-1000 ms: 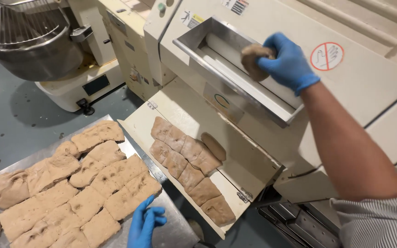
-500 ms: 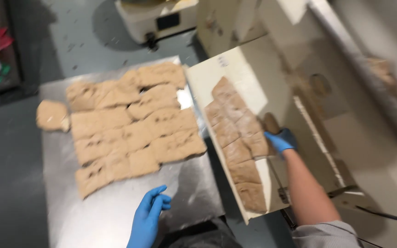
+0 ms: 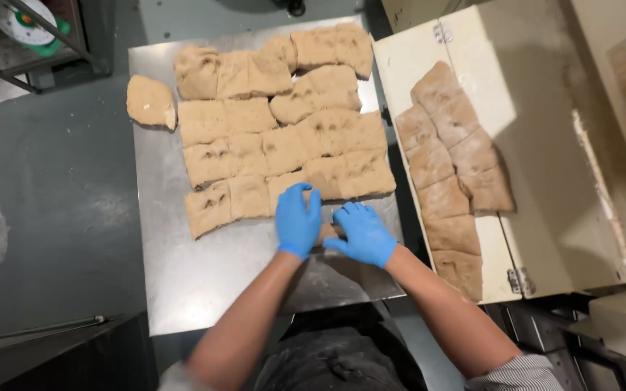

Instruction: Shaping portions of dough into bread rolls using a dough moulder machine and placing them on baking trays.

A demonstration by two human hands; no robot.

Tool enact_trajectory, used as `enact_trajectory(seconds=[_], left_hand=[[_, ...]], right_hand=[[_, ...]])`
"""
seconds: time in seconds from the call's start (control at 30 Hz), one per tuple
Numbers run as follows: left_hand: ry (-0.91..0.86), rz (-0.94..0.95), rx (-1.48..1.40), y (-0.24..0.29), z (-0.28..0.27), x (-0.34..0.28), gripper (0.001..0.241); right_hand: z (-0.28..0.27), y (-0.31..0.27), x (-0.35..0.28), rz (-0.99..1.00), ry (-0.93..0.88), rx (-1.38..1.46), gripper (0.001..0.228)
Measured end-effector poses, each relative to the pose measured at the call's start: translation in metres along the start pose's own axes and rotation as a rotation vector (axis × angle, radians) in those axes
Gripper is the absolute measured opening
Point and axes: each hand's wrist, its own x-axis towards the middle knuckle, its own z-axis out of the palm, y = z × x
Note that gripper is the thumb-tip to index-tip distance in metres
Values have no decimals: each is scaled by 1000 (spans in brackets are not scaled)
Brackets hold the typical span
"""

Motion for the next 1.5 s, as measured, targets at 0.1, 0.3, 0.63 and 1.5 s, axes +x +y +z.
enact_trajectory(seconds=[0.1,0.3,0.63,1.5], left_hand=[[-211,35,347,6,20,-18,33],[-364,338,245,-38,-9,-135,64],[-169,-44,328,-18,19,-79,84],[-574,82,319,-43,-53,-165,100]], right_hand=[[66,16,20,321,372,48,17],[128,2,-78,-67,447,21,65],[86,3,-2,394,511,-6,88],[120,-3,-131,137,271,-8,106]])
